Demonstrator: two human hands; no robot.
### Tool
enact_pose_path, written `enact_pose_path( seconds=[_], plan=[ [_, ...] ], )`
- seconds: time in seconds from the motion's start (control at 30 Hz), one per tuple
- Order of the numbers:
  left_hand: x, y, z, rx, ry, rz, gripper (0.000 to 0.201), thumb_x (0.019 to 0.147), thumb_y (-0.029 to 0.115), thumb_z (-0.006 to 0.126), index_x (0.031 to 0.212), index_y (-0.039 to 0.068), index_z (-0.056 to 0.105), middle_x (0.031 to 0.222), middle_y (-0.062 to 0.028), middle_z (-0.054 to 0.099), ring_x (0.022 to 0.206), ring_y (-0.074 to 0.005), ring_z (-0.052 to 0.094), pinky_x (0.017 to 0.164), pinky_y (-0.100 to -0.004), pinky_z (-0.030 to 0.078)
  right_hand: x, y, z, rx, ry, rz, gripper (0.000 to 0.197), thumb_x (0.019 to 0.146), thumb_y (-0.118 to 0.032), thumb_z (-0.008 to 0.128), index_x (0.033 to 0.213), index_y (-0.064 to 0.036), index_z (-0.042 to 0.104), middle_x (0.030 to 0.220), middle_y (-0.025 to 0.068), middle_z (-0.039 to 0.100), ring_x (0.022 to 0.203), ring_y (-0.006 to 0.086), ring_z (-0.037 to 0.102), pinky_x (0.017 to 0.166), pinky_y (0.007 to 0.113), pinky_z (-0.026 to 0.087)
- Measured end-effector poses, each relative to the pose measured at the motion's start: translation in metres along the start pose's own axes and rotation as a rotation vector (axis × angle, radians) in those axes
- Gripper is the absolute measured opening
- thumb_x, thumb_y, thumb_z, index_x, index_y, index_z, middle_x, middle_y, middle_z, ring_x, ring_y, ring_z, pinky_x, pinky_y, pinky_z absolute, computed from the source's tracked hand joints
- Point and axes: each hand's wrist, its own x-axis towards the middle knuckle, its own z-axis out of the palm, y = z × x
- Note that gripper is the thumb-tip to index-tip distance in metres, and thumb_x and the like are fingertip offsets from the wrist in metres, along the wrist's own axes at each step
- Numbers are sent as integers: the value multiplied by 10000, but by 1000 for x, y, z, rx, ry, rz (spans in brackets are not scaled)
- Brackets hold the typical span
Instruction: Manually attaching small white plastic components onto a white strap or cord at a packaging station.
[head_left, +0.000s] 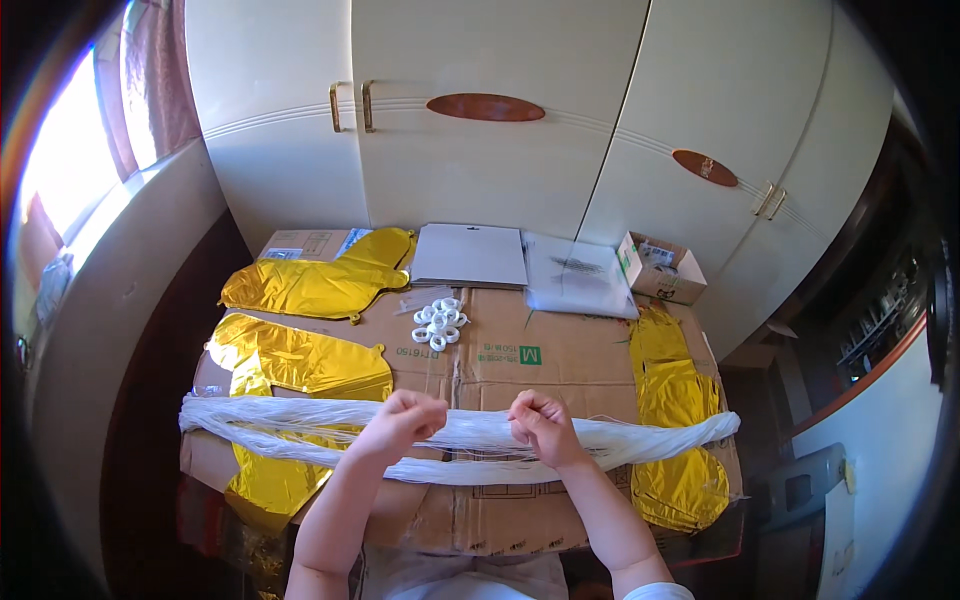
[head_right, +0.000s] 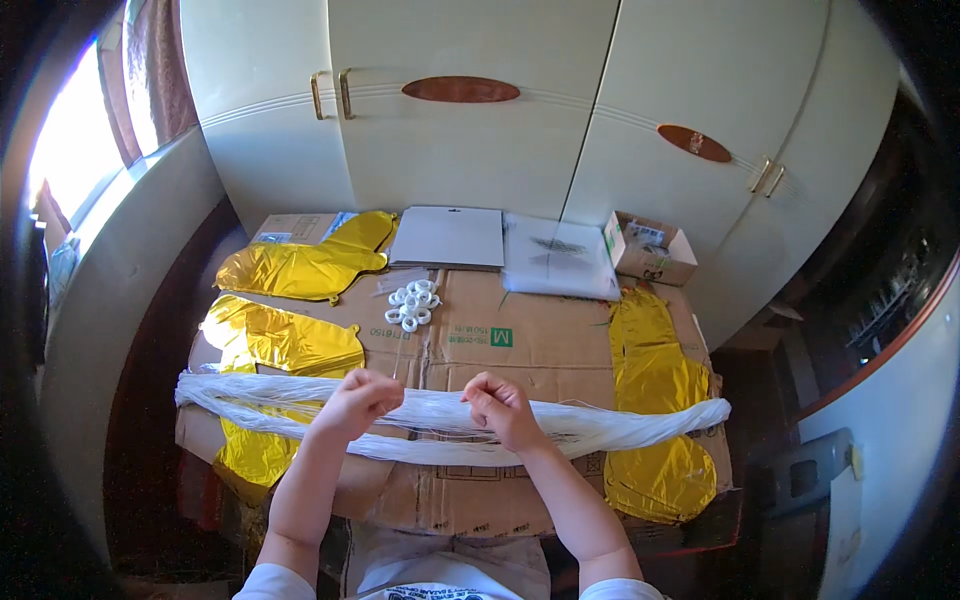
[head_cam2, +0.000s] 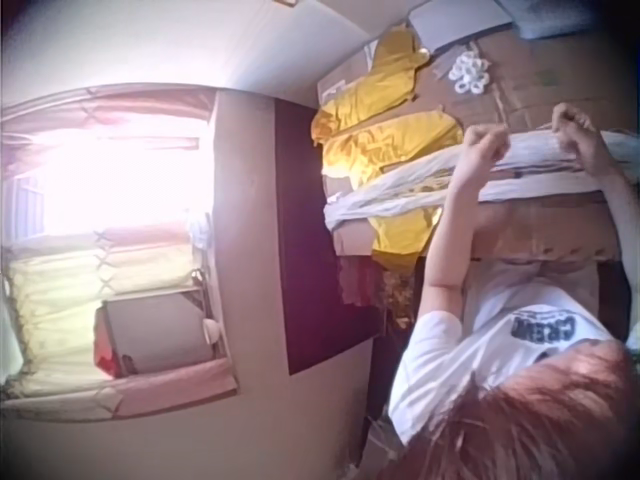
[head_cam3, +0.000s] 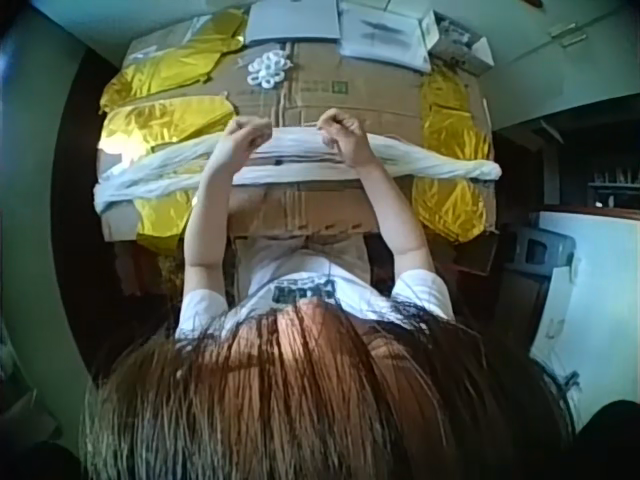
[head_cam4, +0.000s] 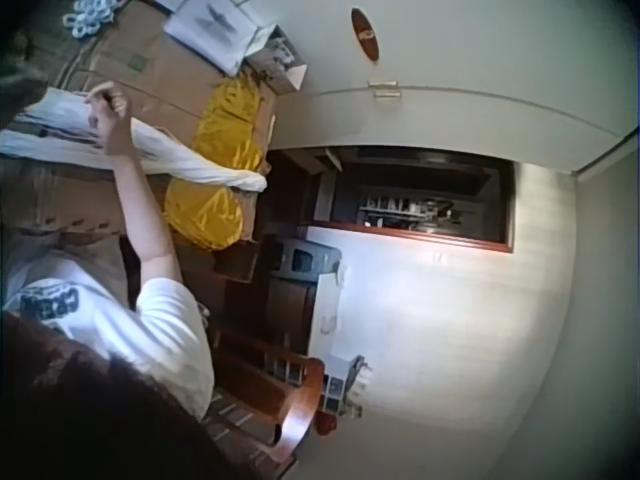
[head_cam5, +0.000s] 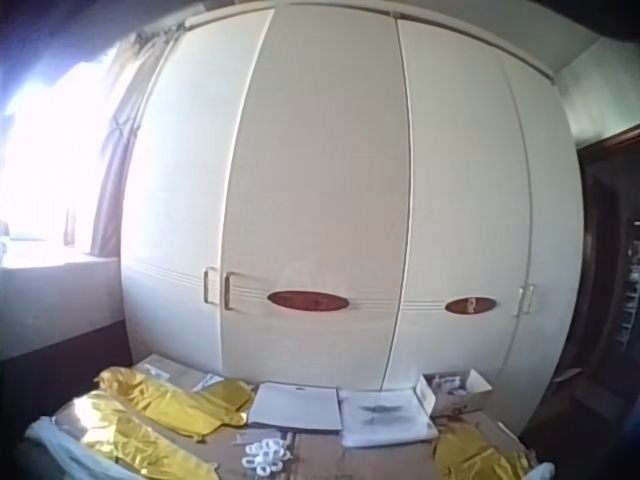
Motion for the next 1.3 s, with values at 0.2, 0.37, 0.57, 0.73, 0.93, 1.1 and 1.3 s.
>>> enact_pose_path(
  seconds=[0.2, 0.37, 0.57, 0.73, 0.93, 1.1, 1.3],
  plan=[
    [10, -2, 0, -440, -14, 367, 460, 841, 152, 516, 1265, 1, 424, 1325, -121, 417, 1009, -110, 419, 801, -264, 331, 0, 2, 14, -336, -77, 103, 106, 862, -111, 534, 851, -19, 588, 659, -28, 495, 565, 34, 432, 525, 201, 373],
    [12, -4, 8, 1104, 394, 673, 195, 806, 130, 544, 972, 40, 591, 968, -89, 569, 845, -137, 490, 719, -294, 341, -6, -7, 19, -312, -216, 12, 88, 845, -90, 558, 854, -15, 604, 685, -27, 515, 618, 34, 450, 558, 190, 364],
    [5, -12, -8, 46, 159, 144, 319, 792, 185, 545, 502, 61, 490, 526, -23, 488, 587, -143, 454, 646, -331, 336, -3, -10, 11, -371, -62, -33, 93, 825, -108, 589, 827, -16, 601, 736, -14, 568, 676, 51, 494, 615, 211, 405],
    [10, 7, 20, -315, 225, 343, 264, 834, 201, 491, 984, 22, 614, 934, -82, 568, 796, -180, 480, 741, -289, 340, -4, -2, 25, -580, -209, -62, 96, 817, -106, 598, 845, -14, 598, 751, 8, 584, 724, 72, 521, 659, 234, 427],
    [8, -5, 5, 943, 211, 422, 196, 807, 119, 570, 641, 19, 546, 554, -30, 443, 616, -171, 440, 614, -291, 331, -6, -5, 18, -364, -69, -76, 115, 813, -92, 606, 883, -2, 596, 764, 27, 589, 742, 82, 542, 681, 234, 437],
    [7, -8, 1, -497, -250, 345, 246, 832, 82, 455, 600, 34, 524, 557, -9, 449, 567, -126, 371, 617, -287, 315, -1, 0, 25, -663, -99, -187, 116, 813, -84, 609, 883, 8, 599, 779, 37, 594, 734, 82, 540, 677, 232, 438],
    [14, -7, 12, 772, 368, 571, 169, 828, 158, 529, 799, 9, 603, 723, -57, 603, 692, -141, 500, 673, -299, 363, -5, -1, 25, -519, -126, -92, 133, 818, -110, 609, 880, 8, 601, 780, 36, 593, 726, 77, 530, 665, 227, 432]
  ],
)
